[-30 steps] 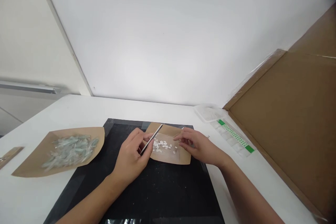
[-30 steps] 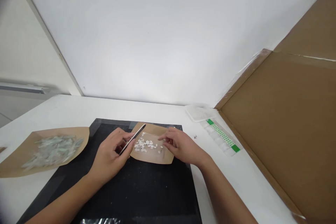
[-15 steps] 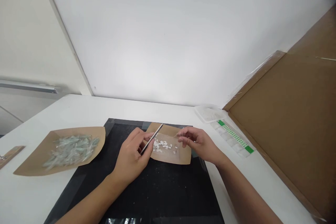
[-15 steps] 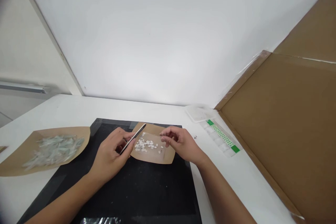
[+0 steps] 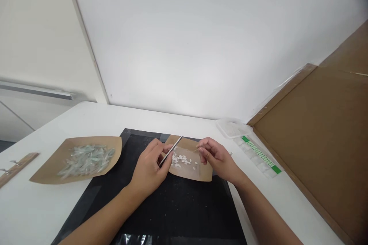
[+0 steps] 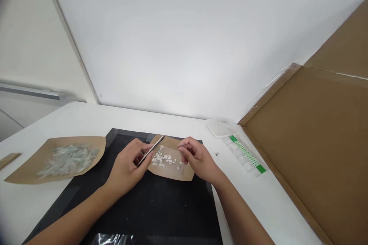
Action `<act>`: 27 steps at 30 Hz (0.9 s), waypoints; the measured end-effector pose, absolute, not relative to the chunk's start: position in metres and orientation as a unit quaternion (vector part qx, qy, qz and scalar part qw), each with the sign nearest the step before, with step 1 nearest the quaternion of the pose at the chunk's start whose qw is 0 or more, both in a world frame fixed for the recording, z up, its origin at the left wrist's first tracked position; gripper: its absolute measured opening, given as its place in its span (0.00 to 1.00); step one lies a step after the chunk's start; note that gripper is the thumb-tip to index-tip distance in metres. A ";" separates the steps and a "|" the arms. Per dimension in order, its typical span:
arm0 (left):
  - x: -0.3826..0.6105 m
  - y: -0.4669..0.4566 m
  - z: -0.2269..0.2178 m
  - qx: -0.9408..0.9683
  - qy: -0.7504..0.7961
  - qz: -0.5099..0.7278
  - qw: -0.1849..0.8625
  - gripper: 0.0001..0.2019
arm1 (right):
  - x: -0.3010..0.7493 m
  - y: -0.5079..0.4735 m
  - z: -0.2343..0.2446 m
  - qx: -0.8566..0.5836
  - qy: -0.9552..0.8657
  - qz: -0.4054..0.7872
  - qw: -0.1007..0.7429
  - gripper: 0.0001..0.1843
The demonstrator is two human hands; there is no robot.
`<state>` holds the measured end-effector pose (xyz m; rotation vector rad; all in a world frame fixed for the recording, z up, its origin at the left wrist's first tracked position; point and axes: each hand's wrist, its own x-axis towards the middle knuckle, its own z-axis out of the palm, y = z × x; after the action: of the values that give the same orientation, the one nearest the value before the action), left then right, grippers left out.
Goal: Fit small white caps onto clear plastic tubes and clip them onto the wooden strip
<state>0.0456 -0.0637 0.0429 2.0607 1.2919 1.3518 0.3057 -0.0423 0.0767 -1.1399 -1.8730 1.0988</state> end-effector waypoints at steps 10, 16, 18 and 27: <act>0.044 -0.061 0.043 0.728 0.457 0.482 0.172 0.08 | 0.292 -0.049 0.082 -0.459 -0.741 0.410 0.269 0.16; 0.044 -0.060 0.043 0.726 0.459 0.482 0.171 0.08 | 0.294 -0.047 0.077 -0.472 -0.722 0.408 0.300 0.15; 0.044 -0.060 0.043 0.726 0.460 0.482 0.172 0.08 | 0.296 -0.046 0.075 -0.479 -0.734 0.379 0.297 0.16; 0.042 -0.060 0.044 0.726 0.461 0.483 0.166 0.08 | 0.299 -0.046 0.072 -0.495 -0.765 0.301 0.281 0.21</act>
<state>0.0422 -0.0603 0.0444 2.0663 1.3131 1.3751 0.2992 -0.0465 0.0719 -1.3265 -2.0503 0.8071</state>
